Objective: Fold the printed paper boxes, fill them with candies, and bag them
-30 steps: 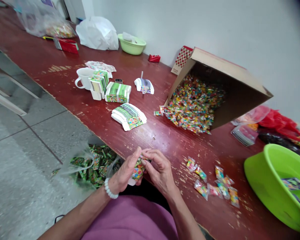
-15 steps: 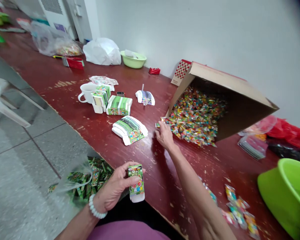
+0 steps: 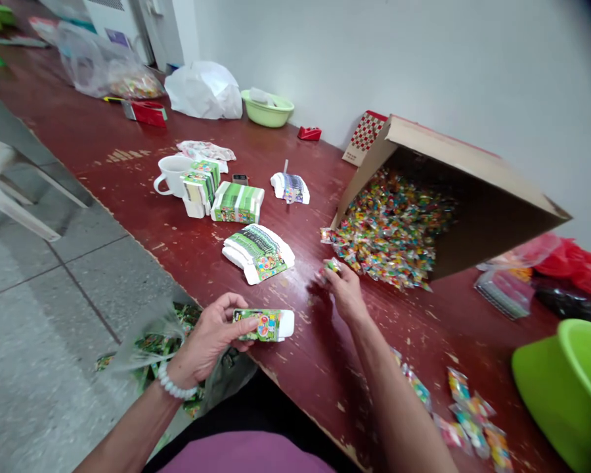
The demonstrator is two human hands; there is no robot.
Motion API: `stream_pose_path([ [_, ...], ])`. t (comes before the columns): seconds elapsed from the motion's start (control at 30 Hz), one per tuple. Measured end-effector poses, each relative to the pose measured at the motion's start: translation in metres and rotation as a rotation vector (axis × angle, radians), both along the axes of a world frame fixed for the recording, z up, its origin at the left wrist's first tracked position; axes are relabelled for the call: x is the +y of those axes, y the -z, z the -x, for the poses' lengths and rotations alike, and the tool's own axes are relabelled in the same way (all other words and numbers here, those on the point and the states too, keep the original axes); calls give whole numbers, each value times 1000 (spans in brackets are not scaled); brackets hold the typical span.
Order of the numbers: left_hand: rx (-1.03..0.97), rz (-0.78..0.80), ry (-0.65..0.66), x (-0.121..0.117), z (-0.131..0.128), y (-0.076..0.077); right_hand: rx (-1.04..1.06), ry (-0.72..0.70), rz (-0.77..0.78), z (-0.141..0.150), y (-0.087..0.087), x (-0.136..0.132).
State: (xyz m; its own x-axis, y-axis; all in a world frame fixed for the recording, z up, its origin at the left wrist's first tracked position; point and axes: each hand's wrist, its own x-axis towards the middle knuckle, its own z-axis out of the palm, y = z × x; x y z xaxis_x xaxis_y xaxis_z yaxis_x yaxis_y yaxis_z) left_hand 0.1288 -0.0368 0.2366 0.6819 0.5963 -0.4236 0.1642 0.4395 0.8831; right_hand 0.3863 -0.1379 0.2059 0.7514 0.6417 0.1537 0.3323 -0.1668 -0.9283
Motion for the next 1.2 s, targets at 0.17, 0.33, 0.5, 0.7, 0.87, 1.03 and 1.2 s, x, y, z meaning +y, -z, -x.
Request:
stream_pose_path([
  [0.17, -164, 200, 104, -16, -3, -1, 541, -11, -220, 51, -28, -46],
  [0.33, -188, 219, 285, -43, -5, -4, 499, -14, -241, 95, -40, -65],
  [0.5, -200, 245, 436, -64, -3, -6, 217, -151, -81, 111, -37, -79],
  [0.7, -281, 206, 439, -71, -7, -9, -54, -359, 27, 112, -44, -93],
  [0.87, -254, 239, 304, -73, -10, -15, -33, -201, -52, 121, -45, -97],
  [1.03, -245, 331, 107, -76, -12, -13, -140, -320, -43, 126, -42, -95],
  [1.2, -262, 395, 38, -75, -18, -8, -34, -108, -161, 135, -36, -91],
])
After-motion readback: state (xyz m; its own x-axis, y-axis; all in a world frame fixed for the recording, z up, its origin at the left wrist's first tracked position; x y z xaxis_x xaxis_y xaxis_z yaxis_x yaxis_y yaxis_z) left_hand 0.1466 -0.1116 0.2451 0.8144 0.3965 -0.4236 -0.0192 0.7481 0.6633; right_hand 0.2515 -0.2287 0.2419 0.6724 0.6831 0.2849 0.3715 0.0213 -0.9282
